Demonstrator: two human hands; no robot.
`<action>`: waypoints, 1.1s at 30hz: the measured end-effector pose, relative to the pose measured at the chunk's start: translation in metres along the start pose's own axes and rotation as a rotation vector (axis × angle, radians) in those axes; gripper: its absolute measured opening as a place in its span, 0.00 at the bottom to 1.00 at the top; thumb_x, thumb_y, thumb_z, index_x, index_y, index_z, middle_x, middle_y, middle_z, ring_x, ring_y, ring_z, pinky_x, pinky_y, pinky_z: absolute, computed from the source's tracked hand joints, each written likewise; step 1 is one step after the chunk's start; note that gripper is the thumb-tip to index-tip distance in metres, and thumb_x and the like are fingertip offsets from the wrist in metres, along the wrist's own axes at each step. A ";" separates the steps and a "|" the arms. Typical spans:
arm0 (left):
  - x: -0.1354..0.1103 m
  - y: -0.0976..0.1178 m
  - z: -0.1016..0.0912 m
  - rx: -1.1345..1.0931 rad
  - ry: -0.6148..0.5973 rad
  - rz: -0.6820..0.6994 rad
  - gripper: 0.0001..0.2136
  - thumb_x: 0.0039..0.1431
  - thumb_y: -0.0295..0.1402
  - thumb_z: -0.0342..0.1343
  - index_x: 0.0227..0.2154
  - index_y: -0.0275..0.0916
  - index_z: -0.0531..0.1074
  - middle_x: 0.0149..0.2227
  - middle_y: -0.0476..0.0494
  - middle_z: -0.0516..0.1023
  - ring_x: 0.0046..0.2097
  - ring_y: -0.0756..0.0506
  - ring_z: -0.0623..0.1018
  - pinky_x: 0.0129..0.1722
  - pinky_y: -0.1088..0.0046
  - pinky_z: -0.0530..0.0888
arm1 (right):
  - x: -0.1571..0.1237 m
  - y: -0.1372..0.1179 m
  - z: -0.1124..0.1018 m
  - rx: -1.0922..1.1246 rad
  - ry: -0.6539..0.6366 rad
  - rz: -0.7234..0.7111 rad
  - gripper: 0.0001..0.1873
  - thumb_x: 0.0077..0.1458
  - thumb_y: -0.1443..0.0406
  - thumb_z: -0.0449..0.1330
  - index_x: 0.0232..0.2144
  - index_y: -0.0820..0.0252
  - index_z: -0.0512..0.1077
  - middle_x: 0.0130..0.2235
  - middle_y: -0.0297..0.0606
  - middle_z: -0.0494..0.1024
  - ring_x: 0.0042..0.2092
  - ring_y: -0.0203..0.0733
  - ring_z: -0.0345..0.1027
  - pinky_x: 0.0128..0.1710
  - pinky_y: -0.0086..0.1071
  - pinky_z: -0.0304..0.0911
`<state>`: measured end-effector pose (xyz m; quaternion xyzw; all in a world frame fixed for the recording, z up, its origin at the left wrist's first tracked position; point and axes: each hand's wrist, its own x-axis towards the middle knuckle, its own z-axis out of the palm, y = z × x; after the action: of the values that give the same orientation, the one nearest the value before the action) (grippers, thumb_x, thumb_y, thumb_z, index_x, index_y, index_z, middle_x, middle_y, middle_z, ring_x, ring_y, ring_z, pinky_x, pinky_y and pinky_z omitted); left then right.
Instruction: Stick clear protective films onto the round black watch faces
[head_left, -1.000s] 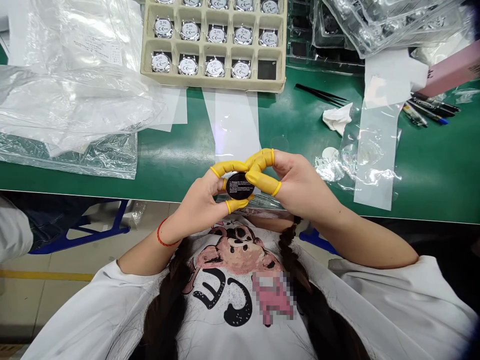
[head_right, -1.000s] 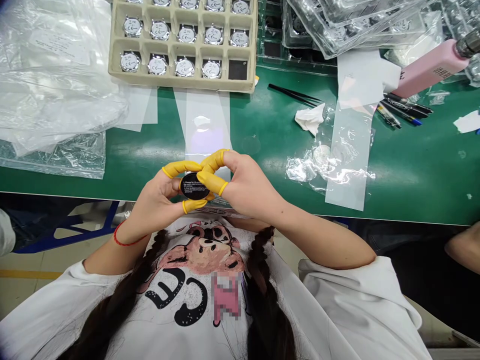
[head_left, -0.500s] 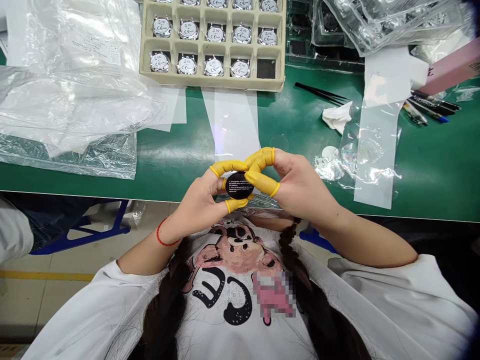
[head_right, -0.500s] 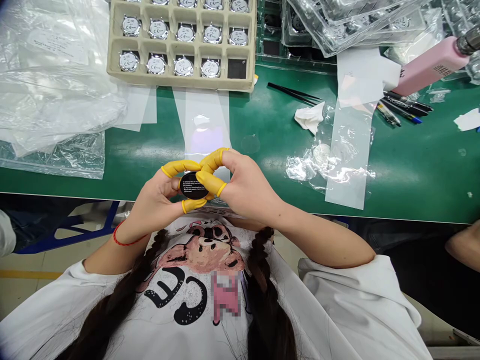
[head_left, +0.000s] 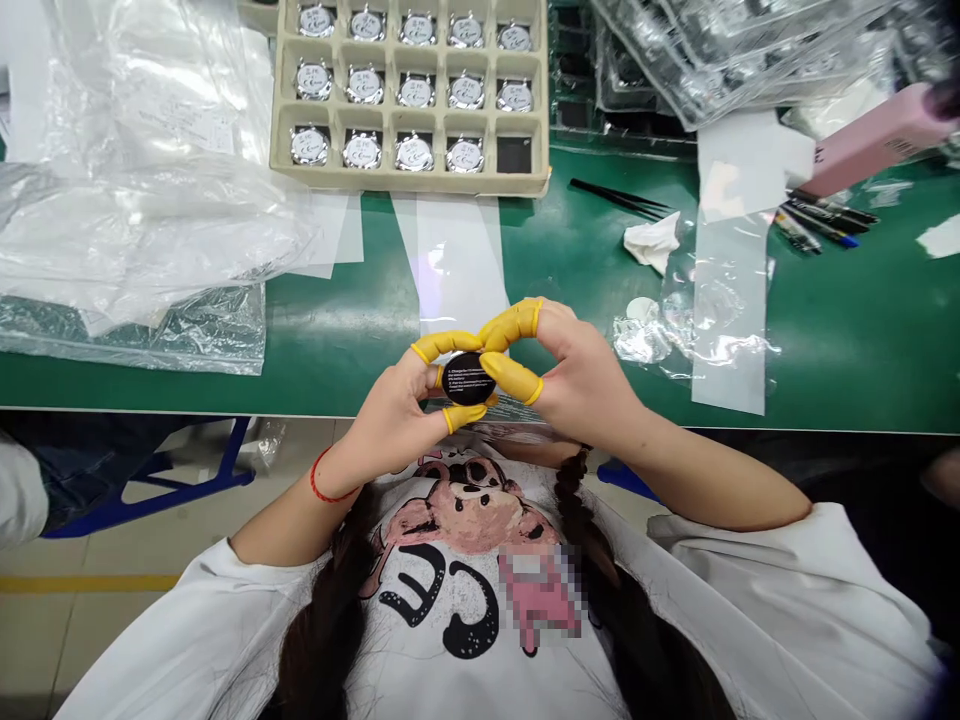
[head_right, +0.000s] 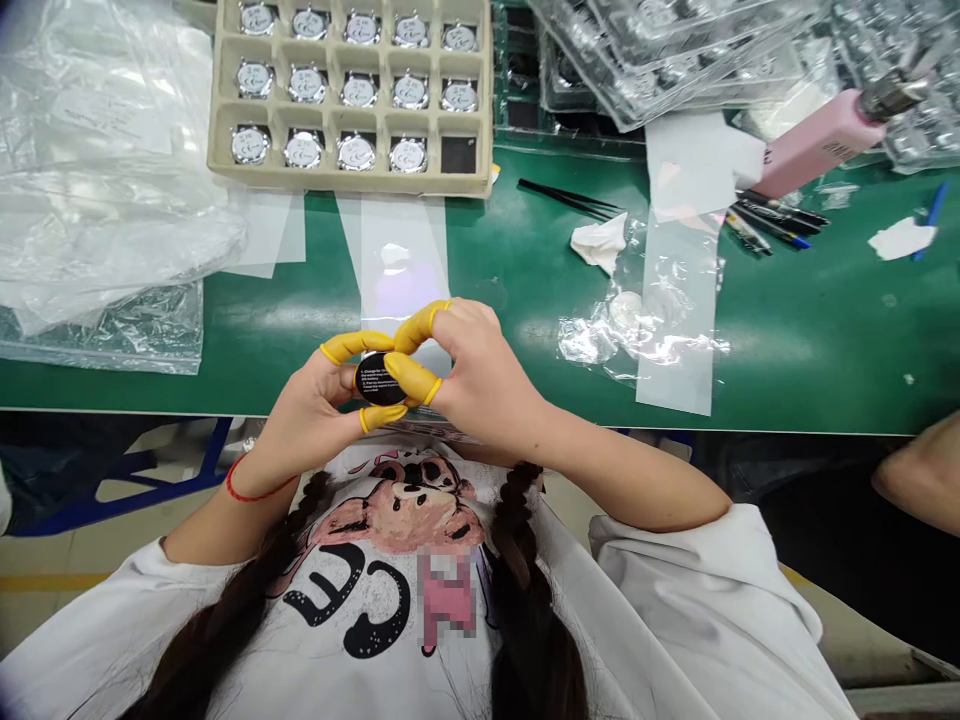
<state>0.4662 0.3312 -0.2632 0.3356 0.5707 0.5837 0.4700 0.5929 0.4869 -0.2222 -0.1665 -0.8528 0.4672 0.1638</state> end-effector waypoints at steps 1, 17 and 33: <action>0.000 -0.001 -0.001 -0.001 0.006 -0.013 0.25 0.54 0.31 0.71 0.52 0.41 0.69 0.38 0.48 0.85 0.39 0.47 0.86 0.43 0.74 0.82 | -0.001 0.001 -0.002 -0.052 0.049 -0.049 0.09 0.60 0.57 0.64 0.34 0.56 0.73 0.39 0.37 0.82 0.43 0.43 0.73 0.57 0.45 0.61; 0.013 0.011 -0.005 0.003 -0.001 -0.203 0.29 0.51 0.36 0.74 0.53 0.44 0.66 0.36 0.45 0.87 0.43 0.40 0.88 0.45 0.66 0.84 | 0.080 0.089 -0.087 -0.412 0.119 0.161 0.17 0.62 0.67 0.57 0.52 0.66 0.74 0.53 0.50 0.77 0.53 0.49 0.71 0.55 0.42 0.65; 0.025 0.001 -0.006 -0.057 -0.031 -0.263 0.28 0.54 0.37 0.71 0.53 0.39 0.63 0.37 0.43 0.87 0.43 0.44 0.87 0.46 0.70 0.80 | 0.123 0.117 -0.064 -0.714 -0.016 0.339 0.24 0.53 0.65 0.61 0.52 0.67 0.67 0.56 0.59 0.71 0.60 0.66 0.61 0.59 0.55 0.58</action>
<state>0.4524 0.3521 -0.2662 0.2535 0.5855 0.5279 0.5606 0.5265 0.6474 -0.2745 -0.3478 -0.9233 0.1627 0.0092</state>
